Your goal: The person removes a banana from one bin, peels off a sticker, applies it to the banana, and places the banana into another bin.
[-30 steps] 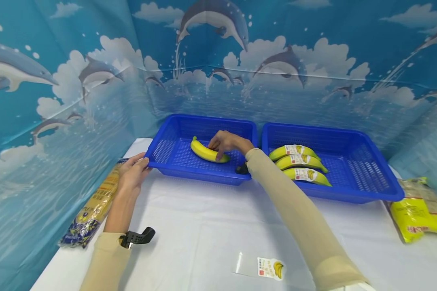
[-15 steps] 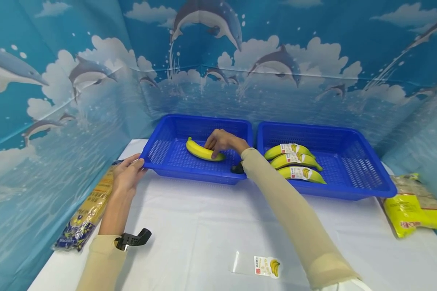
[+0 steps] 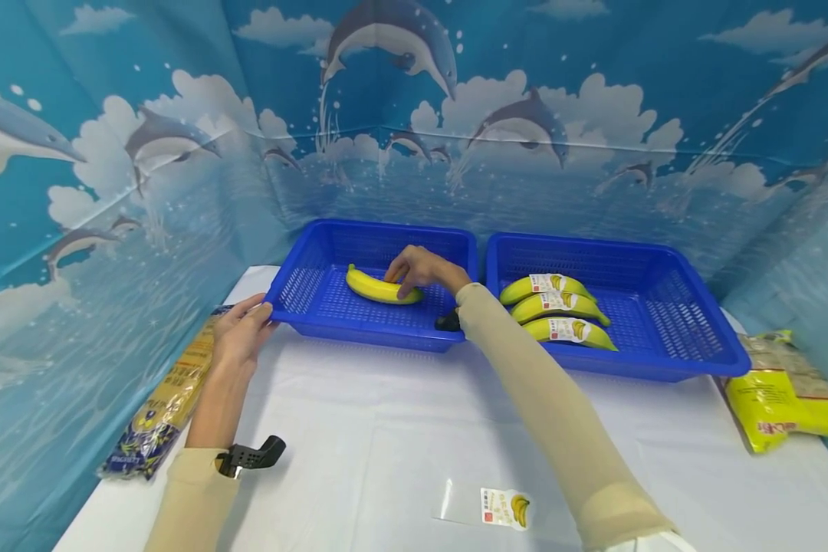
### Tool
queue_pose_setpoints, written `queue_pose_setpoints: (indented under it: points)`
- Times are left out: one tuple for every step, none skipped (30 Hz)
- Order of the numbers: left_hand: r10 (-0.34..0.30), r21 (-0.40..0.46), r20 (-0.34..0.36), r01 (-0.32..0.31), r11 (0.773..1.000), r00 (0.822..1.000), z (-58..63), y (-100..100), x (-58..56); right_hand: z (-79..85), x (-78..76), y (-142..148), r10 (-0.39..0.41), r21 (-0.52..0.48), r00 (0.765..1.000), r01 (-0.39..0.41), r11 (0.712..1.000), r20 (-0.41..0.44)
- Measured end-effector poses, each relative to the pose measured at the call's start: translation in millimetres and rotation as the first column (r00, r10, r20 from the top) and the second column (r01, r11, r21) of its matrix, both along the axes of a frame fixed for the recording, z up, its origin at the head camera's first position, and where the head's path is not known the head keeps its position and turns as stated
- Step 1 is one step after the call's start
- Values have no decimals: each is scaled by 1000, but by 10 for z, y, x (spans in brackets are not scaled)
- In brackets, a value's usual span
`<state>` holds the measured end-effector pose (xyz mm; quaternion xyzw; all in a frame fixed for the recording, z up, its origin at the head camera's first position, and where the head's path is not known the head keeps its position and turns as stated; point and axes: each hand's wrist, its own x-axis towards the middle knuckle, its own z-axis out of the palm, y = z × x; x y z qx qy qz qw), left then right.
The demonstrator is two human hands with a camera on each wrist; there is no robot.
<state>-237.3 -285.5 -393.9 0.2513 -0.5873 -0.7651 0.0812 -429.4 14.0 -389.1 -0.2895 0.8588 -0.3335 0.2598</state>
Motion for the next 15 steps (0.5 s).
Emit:
queue_pose_setpoints:
  points:
    - [-1, 1, 0, 1, 1000, 1000, -2, 2, 0, -3, 0, 3, 2, 0, 1000, -2, 1000, 0]
    - [-2, 2, -1, 2, 1000, 1000, -3, 1, 1, -4, 1, 4, 3, -2, 1000, -3, 1000, 0]
    - [-3, 0, 1, 3, 1000, 1000, -4, 2, 2, -4, 1, 6, 5, -3, 1000, -5, 1000, -3]
    - [-4, 2, 0, 4, 1000, 1000, -4, 2, 4, -4, 2, 6, 6, -3, 1000, -6, 1000, -7]
    - [-5, -2, 3, 5, 1000, 1000, -4, 2, 6, -4, 0, 7, 8, -4, 1000, -8, 1000, -11]
    - [-2, -1, 5, 2, 1000, 1000, -1, 3, 6, -1, 1, 5, 10, -5, 1000, -10, 1000, -14]
    - [1, 4, 8, -1, 1000, 1000, -1, 1, 6, 1, 1, 5, 12, -5, 1000, -12, 1000, -18]
    - [1, 10, 7, -1, 1000, 1000, -1, 1, 6, 4, 0, 4, 14, -6, 1000, -14, 1000, -22]
    - [3, 17, 10, -3, 1000, 1000, 0, 1, 6, 7, -1, 4, 16, -7, 1000, -16, 1000, -24]
    - [4, 19, 12, -5, 1000, 1000, 2, 2, 5, 11, -3, 4, 18, -7, 999, -19, 1000, -27]
    - [5, 18, 16, -6, 1000, 1000, 5, 4, 4, 17, -4, 5, 20, -9, 999, -20, 1000, -29]
    - [6, 23, 17, -7, 1000, 1000, 7, 5, 3, 26, -2, 6, 19, -13, 999, -19, 1000, -28]
    - [6, 27, 16, -6, 1000, 1000, 10, 5, 1, 31, -6, 10, 13, -18, 1000, -14, 1000, -26]
    - [3, 24, 14, -3, 1000, 1000, 14, 8, 1, 42, -8, 13, 8, -24, 1000, -9, 1000, -24]
    - [5, 27, 18, -5, 1000, 1000, 16, 8, -2, 54, -9, 17, 6, -29, 1000, -6, 1000, -23]
